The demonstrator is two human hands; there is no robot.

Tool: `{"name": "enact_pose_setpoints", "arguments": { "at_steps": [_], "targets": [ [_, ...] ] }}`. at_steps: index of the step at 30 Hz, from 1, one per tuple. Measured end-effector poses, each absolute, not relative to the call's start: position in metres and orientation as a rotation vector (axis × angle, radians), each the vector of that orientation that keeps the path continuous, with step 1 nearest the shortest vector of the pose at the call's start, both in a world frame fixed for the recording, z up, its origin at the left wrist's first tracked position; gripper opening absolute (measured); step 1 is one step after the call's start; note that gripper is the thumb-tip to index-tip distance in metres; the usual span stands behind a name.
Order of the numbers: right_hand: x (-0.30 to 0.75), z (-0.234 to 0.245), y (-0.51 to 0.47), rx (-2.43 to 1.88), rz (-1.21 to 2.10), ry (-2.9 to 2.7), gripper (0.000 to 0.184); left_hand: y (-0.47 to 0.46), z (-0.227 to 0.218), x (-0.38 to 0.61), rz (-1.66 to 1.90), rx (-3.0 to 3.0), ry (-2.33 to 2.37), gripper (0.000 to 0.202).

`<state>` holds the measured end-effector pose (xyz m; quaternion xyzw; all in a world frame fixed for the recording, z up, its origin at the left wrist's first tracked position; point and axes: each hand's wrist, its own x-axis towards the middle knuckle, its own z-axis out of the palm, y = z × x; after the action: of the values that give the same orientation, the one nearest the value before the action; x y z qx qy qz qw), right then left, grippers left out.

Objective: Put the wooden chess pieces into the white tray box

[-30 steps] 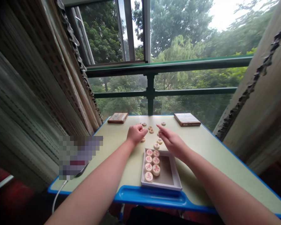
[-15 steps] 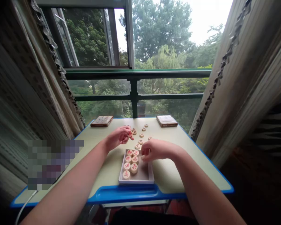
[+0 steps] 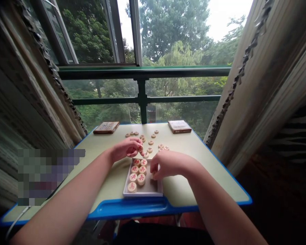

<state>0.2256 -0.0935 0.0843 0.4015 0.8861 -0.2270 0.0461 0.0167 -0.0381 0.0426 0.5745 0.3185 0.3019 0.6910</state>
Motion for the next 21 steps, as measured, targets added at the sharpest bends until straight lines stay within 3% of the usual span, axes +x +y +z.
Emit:
{"name": "enact_pose_setpoints", "arguments": {
  "at_steps": [6, 11, 21],
  "targets": [
    [0.226, 0.081, -0.094, 1.228, -0.693, 2.680, 0.028, -0.031, 0.034, 0.019, 0.898, 1.263, 0.848, 0.015],
    [0.222, 0.083, -0.094, 1.148, -0.736, 2.770, 0.019, -0.028, 0.031, 0.017, 1.094, 1.232, 0.900, 0.016],
    [0.220, 0.081, -0.091, 1.148, -0.709, 2.696, 0.022, -0.032, 0.033, 0.016, 1.101, 1.226, 0.913, 0.017]
  ]
}}
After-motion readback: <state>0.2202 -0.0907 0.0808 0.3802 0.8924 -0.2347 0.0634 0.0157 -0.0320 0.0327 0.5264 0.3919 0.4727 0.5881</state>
